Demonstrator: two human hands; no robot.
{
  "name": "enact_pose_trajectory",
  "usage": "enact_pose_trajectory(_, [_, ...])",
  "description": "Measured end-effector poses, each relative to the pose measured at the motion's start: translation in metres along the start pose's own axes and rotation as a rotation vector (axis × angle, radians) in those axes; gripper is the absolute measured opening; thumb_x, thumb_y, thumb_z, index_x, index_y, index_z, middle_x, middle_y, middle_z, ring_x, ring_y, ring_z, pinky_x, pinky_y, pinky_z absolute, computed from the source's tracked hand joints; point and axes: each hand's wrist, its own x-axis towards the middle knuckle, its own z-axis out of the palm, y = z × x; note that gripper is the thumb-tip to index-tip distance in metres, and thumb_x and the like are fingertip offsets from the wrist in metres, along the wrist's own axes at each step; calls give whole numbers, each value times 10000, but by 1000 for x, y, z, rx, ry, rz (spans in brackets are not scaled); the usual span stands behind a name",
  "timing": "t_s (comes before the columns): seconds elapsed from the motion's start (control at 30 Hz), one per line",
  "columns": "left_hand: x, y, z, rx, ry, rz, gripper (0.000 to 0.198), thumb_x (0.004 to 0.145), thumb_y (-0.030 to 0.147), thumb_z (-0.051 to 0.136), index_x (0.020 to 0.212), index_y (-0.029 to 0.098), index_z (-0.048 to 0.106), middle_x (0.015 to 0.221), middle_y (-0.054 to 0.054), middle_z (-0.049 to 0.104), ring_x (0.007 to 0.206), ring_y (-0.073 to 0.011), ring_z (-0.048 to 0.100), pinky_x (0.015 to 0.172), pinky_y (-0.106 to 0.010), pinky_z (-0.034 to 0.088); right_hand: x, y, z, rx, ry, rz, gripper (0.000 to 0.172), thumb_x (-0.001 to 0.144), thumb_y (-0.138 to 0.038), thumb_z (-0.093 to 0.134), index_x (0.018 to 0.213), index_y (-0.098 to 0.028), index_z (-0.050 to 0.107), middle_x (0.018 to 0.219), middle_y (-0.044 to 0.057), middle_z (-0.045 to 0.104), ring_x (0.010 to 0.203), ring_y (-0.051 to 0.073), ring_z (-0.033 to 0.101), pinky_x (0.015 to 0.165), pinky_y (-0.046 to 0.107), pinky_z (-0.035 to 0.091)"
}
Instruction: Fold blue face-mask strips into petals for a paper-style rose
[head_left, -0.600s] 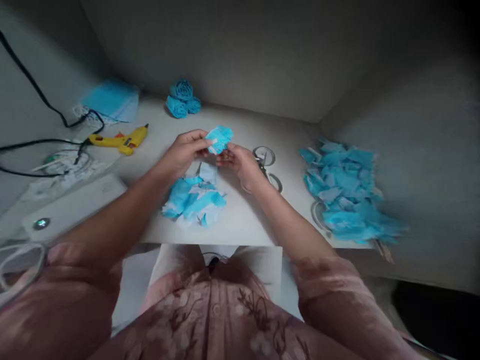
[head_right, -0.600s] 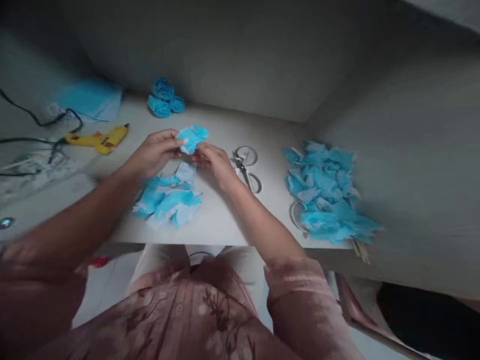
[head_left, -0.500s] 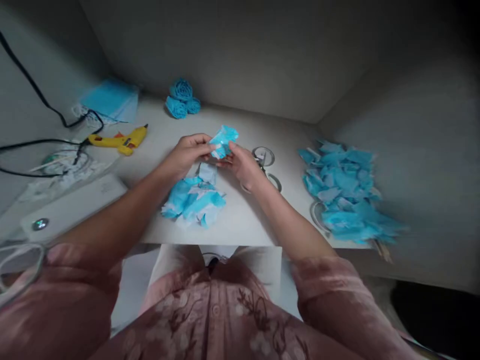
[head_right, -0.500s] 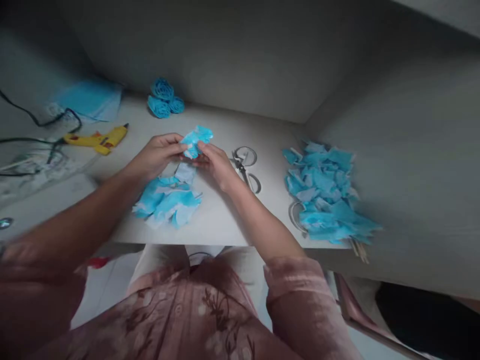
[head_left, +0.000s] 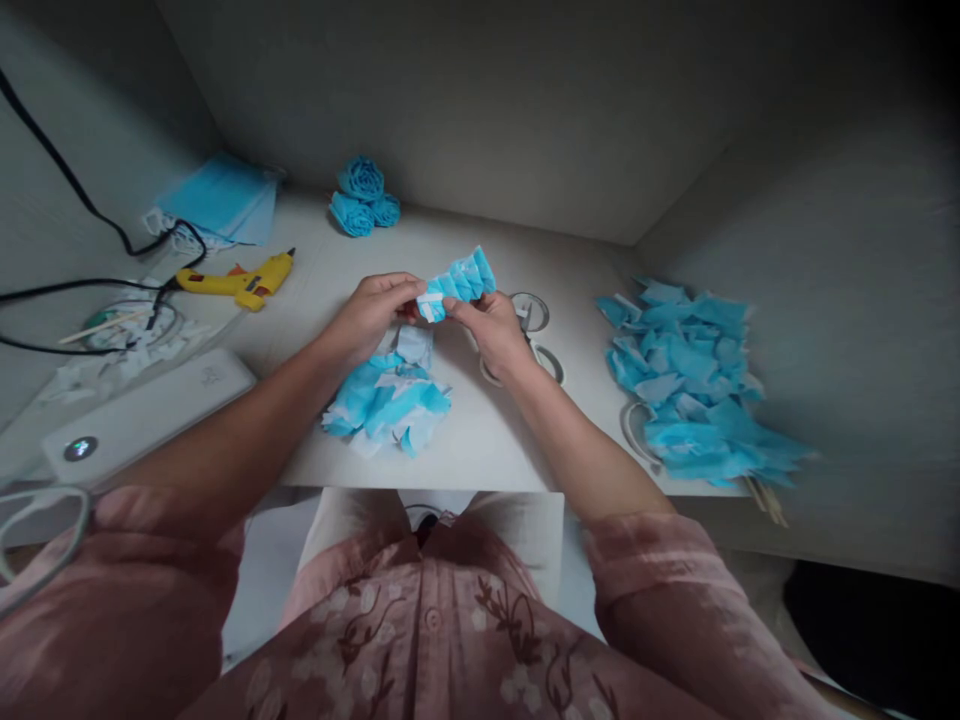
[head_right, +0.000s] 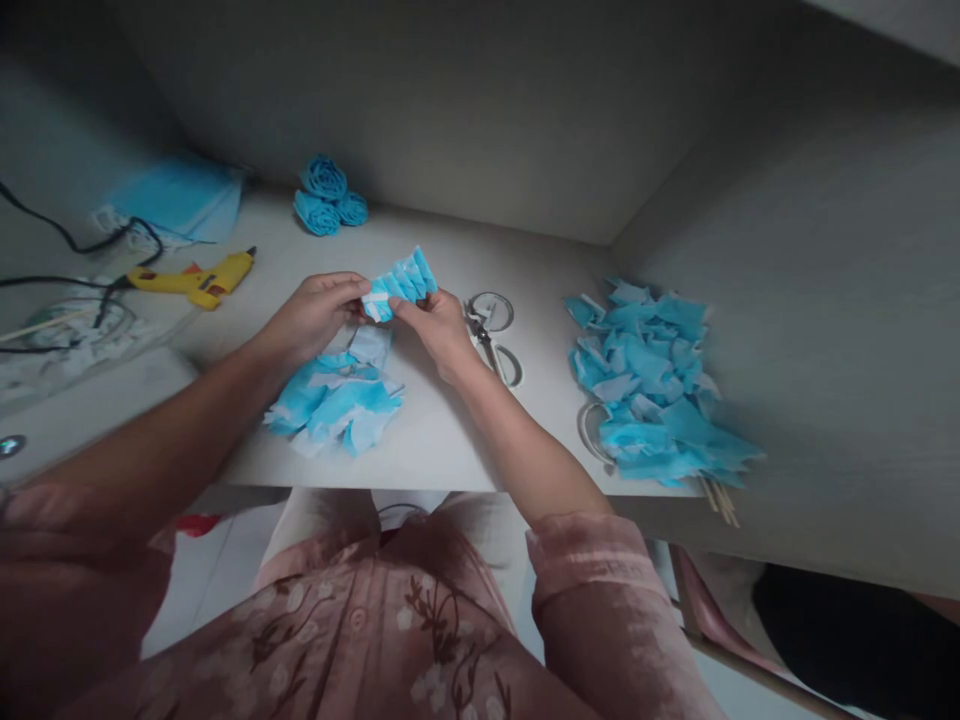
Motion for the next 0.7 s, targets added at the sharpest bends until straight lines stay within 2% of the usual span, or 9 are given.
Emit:
enact_pose_trajectory(0.1, [1, 1, 0, 36, 119, 38, 149, 819, 256, 622, 704, 172, 664, 636, -7, 602, 612, -122, 550, 603, -248, 420, 2, 3, 0, -20, 14, -25, 299, 691, -456, 817, 841, -224, 704, 854, -2, 756, 849, 180, 684, 933, 356, 550])
enact_pose_trajectory(0.2, [-2, 7, 2, 298, 348, 274, 127, 836, 186, 619, 716, 195, 661, 651, 14, 581, 631, -121, 501, 641, -261, 409, 4, 7, -1, -59, 78, -70, 256, 718, -435, 798, 823, -228, 691, 823, -17, 737, 806, 166, 659, 884, 338, 547])
enact_pose_trajectory(0.23, [-3, 9, 3, 412, 388, 358, 141, 834, 180, 639, 695, 201, 649, 653, 17, 577, 641, -126, 494, 668, -273, 418, 4, 8, -1, -81, 94, -83, 239, 730, -423, 789, 824, -228, 690, 811, -22, 729, 794, 163, 651, 870, 334, 545])
enact_pose_trajectory(0.3, [-7, 11, 6, 629, 358, 477, 167, 820, 184, 690, 662, 206, 640, 661, 16, 586, 664, -139, 509, 741, -305, 438, 4, 9, -1, -125, 111, -102, 212, 751, -403, 771, 827, -226, 682, 793, -27, 713, 779, 160, 639, 852, 327, 542])
enact_pose_trajectory(0.4, [-11, 8, 9, 852, 233, 512, 119, 805, 188, 719, 690, 207, 692, 677, 12, 626, 696, -158, 560, 827, -350, 439, 2, 9, 1, -151, 121, -126, 205, 769, -399, 750, 831, -225, 660, 800, -25, 703, 780, 158, 629, 841, 318, 535])
enact_pose_trajectory(0.53, [-9, 1, 7, 897, 257, 430, 41, 811, 213, 713, 797, 204, 750, 687, 6, 657, 701, -170, 593, 801, -347, 436, 1, 9, 2, -194, 105, -162, 235, 775, -425, 742, 865, -226, 655, 840, -9, 712, 810, 169, 634, 849, 326, 537])
enact_pose_trajectory(0.7, [-8, 0, 4, 909, 234, 378, 90, 822, 257, 713, 867, 200, 767, 717, -3, 682, 727, -179, 621, 769, -325, 447, 1, 9, 2, -265, 97, -244, 222, 798, -409, 726, 917, -229, 671, 858, -8, 723, 806, 169, 636, 844, 326, 543])
